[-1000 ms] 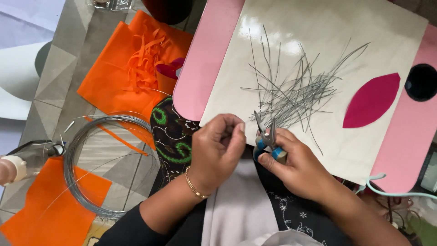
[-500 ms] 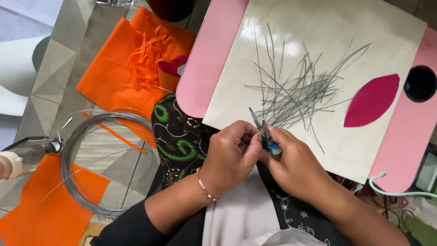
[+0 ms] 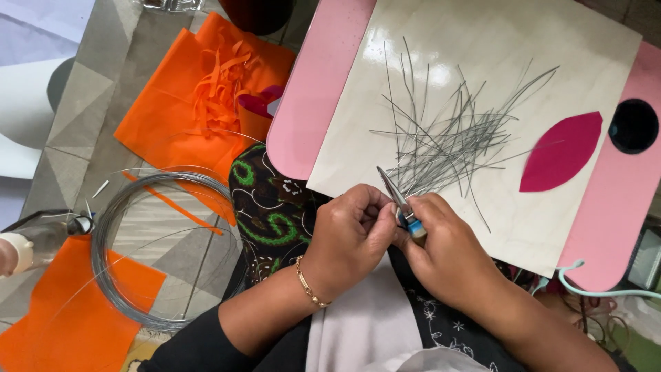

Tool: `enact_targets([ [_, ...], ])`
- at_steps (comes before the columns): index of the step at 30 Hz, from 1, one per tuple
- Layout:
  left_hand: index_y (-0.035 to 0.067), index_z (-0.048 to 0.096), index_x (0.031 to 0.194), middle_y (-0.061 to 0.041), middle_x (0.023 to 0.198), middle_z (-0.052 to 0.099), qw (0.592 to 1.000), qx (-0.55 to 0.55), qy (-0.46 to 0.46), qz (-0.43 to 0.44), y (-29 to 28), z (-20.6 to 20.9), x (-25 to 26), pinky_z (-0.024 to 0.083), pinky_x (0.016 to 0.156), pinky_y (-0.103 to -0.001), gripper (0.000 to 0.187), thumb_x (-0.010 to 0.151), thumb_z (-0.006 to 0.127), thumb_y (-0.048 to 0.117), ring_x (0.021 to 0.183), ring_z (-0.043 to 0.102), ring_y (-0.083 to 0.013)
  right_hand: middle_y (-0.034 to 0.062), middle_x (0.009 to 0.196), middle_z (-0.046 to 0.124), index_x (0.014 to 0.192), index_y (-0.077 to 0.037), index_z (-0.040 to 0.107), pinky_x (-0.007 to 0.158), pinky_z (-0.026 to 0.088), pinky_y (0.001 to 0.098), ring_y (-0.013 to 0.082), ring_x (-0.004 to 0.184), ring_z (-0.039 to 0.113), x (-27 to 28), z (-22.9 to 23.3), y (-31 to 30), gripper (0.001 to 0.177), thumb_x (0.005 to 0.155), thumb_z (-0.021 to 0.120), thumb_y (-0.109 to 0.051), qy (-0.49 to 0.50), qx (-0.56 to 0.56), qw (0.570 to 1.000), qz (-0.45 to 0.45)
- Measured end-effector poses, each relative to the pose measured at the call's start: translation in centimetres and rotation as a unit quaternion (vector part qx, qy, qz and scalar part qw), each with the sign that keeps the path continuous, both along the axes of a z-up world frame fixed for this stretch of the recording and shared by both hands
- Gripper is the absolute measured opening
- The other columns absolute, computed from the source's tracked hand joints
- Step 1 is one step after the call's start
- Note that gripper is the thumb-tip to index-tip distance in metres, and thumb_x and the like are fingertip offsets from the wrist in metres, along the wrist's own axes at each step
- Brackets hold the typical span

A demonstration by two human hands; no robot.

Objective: Cutting and straightening thin metal wires from a coil using pliers for furniture reupholstery preparation.

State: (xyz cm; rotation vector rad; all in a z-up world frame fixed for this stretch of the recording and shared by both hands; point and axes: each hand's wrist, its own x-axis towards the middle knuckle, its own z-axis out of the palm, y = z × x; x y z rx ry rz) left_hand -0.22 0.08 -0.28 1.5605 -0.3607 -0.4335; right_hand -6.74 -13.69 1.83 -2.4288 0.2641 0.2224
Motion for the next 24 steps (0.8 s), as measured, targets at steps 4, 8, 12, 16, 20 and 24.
enact_targets([
  [4, -0.002, 0.058, 0.079, -0.003, 0.058, 0.061, 1.0, -0.02, 0.022, -0.004, 0.0, -0.1, -0.1, 0.038, 0.039, -0.016, 0.001, 0.08, 0.058, -0.002, 0.045, 0.047, -0.0042, 0.0116, 0.097, 0.06, 0.109, 0.002, 0.055, 0.066, 0.05, 0.0318, 0.0221, 0.078, 0.062, 0.1, 0.3, 0.2, 0.035, 0.078, 0.063, -0.011, -0.004, 0.002, 1.0, 0.002],
  [8, -0.002, 0.059, 0.08, -0.002, 0.057, 0.057, 1.0, -0.018, 0.008, -0.007, 0.1, -0.1, -0.1, 0.035, 0.038, -0.016, 0.002, 0.081, 0.059, -0.001, 0.044, 0.044, -0.0035, 0.0128, 0.09, 0.061, 0.103, 0.001, 0.055, 0.064, 0.05, 0.0343, 0.0241, 0.074, 0.063, -0.1, -0.2, -0.1, 0.031, 0.076, 0.064, -0.011, 0.009, -0.02, 1.0, -0.012],
  [12, -0.002, 0.06, 0.086, -0.005, 0.064, 0.061, 0.997, -0.001, -0.07, -0.039, 0.7, 0.7, 0.7, 0.037, 0.039, -0.019, 0.005, 0.081, 0.062, 0.0, 0.046, 0.046, -0.007, 0.0061, 0.064, 0.061, 0.083, -0.006, 0.055, 0.05, 0.045, 0.0334, 0.0194, 0.051, 0.057, 0.2, 0.1, -0.7, 0.018, 0.075, 0.069, -0.015, 0.037, -0.013, 0.997, -0.059],
  [16, 0.002, 0.061, 0.092, -0.004, 0.067, 0.064, 0.987, 0.035, -0.097, -0.122, 2.5, 0.0, 1.7, 0.047, 0.052, -0.025, 0.009, 0.087, 0.055, 0.006, 0.055, 0.057, -0.0135, 0.0052, 0.068, 0.062, 0.102, -0.002, 0.057, 0.056, 0.047, 0.0262, 0.0147, 0.057, 0.057, 0.2, 0.1, -3.0, 0.034, 0.072, 0.071, -0.008, 0.025, 0.08, 0.992, -0.097],
  [20, 0.004, 0.063, 0.095, -0.002, 0.069, 0.066, 0.976, 0.062, -0.048, -0.203, 4.2, -1.1, 1.7, 0.046, 0.049, -0.025, 0.015, 0.087, 0.051, 0.006, 0.052, 0.055, -0.0121, 0.0026, 0.068, 0.06, 0.094, -0.002, 0.06, 0.056, 0.048, 0.0217, 0.0109, 0.058, 0.056, 0.2, 0.3, -4.7, 0.032, 0.067, 0.075, 0.004, 0.015, 0.222, 0.961, -0.165],
  [24, 0.005, 0.065, 0.096, 0.001, 0.054, 0.055, 0.972, 0.073, -0.007, -0.223, 5.4, -1.3, 1.3, 0.042, 0.043, -0.024, 0.018, 0.088, 0.049, 0.004, 0.045, 0.05, -0.0101, 0.0031, 0.068, 0.064, 0.085, -0.003, 0.058, 0.059, 0.05, 0.0226, 0.0115, 0.059, 0.061, 0.8, 1.0, -5.3, 0.026, 0.067, 0.075, 0.004, -0.021, 0.192, 0.974, -0.12],
])
